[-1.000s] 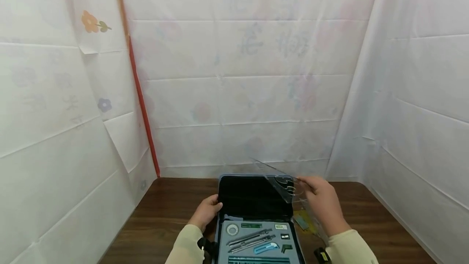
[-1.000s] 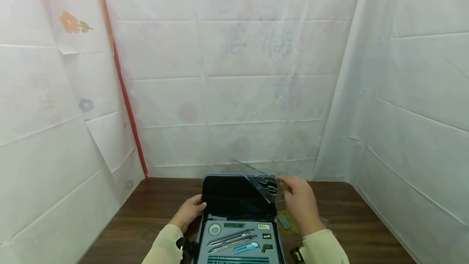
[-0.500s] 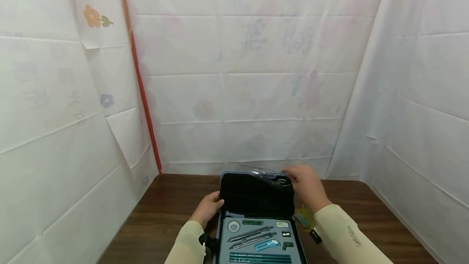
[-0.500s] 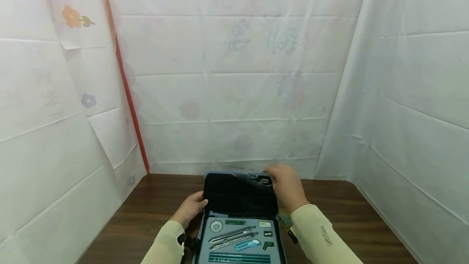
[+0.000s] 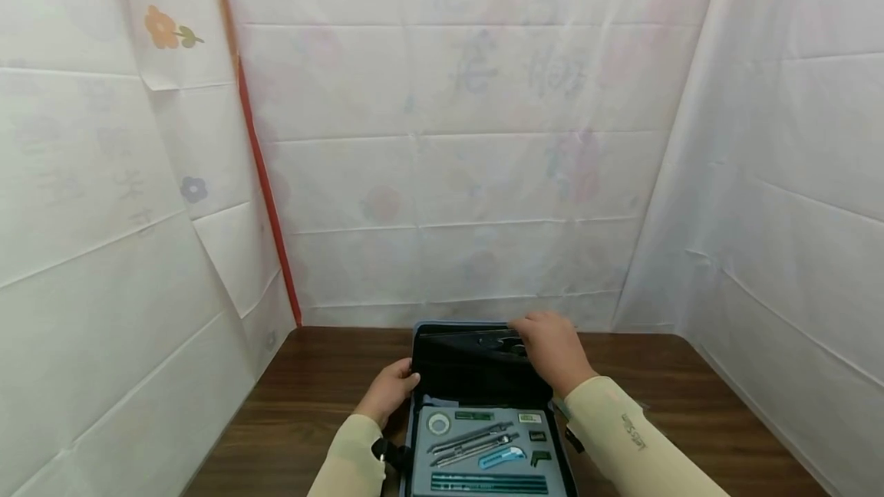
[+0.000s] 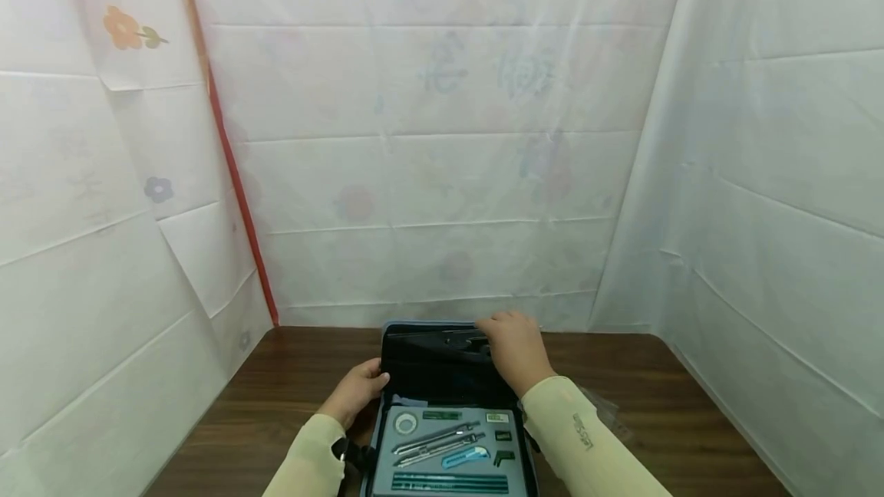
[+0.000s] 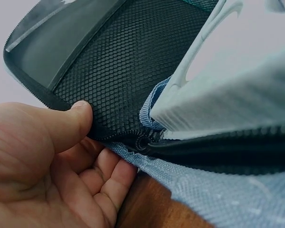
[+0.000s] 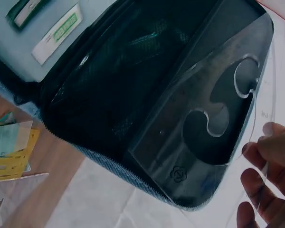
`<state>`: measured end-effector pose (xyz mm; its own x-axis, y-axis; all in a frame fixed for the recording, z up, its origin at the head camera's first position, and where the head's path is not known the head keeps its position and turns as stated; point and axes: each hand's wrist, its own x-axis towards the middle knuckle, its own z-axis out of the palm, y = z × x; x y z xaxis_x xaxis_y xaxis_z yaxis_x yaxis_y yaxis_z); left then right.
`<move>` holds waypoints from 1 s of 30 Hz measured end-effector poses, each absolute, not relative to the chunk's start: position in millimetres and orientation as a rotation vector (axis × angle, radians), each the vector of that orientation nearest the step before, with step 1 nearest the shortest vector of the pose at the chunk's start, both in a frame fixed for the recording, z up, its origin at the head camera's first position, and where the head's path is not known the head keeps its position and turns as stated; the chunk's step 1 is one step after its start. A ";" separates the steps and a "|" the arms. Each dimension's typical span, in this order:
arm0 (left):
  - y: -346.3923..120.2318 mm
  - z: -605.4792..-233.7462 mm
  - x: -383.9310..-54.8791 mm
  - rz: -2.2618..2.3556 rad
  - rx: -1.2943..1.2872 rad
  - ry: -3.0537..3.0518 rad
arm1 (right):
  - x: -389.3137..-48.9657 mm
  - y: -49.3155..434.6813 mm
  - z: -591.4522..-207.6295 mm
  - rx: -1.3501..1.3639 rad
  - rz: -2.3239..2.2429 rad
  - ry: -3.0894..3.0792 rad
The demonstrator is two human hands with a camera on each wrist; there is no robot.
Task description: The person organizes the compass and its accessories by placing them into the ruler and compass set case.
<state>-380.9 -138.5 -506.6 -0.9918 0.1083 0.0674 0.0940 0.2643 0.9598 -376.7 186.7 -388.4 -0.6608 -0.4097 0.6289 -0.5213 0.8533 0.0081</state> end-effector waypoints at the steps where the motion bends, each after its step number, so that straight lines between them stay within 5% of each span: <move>1: -138.4 -506.8 -381.1 1.892 0.202 2.482 | -376.9 185.0 -388.4 0.664 0.229 -2.385; 30: -130.6 -505.9 -380.2 1.872 0.193 2.507 | -379.1 174.4 -395.0 0.651 0.076 -2.577</move>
